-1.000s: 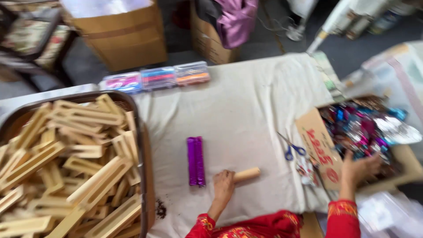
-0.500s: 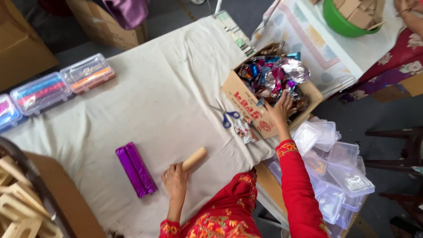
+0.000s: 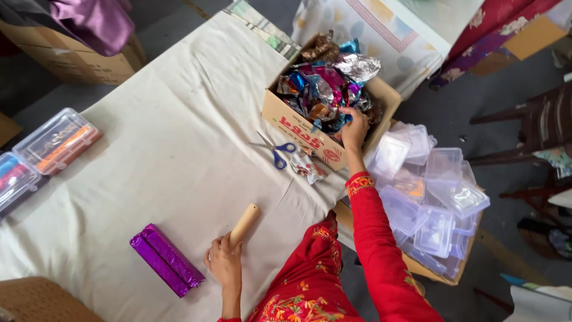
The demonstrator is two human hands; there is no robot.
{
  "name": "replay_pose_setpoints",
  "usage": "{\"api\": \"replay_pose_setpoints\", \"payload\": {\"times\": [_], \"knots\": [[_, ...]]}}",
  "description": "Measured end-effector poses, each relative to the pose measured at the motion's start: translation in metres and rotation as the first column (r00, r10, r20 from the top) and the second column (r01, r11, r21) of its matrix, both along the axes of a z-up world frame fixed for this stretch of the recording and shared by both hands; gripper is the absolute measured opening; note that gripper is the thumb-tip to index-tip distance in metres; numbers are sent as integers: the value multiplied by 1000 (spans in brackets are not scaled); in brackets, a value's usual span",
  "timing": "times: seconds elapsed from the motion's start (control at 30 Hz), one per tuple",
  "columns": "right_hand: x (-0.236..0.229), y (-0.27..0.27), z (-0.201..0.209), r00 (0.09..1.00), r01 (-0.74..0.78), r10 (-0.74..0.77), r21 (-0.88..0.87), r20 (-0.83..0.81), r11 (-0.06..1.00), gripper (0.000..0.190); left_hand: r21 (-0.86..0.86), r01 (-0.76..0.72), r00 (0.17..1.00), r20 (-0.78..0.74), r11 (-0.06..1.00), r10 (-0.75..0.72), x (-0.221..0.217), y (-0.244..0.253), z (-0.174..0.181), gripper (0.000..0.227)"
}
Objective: Packaging decorative cylindrical ornaments or bangles into plastic storage boxes.
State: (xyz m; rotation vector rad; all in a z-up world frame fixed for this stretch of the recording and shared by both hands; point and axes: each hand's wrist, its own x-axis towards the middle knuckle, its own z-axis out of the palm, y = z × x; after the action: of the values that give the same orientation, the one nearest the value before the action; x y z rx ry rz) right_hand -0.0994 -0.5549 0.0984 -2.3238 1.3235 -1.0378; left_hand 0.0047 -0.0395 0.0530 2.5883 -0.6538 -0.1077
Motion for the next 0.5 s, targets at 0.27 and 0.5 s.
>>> {"api": "replay_pose_setpoints", "payload": {"times": [0.27, 0.5], "knots": [[9, 21, 34, 999, -26, 26, -12, 34, 1000, 37, 2, 4, 1000, 19, 1000, -4, 0, -1, 3, 45], [10, 19, 23, 982, -180, 182, -49, 55, 982, 21, 31, -6, 1000, 9, 1000, 5, 3, 3, -2, 46]]}}
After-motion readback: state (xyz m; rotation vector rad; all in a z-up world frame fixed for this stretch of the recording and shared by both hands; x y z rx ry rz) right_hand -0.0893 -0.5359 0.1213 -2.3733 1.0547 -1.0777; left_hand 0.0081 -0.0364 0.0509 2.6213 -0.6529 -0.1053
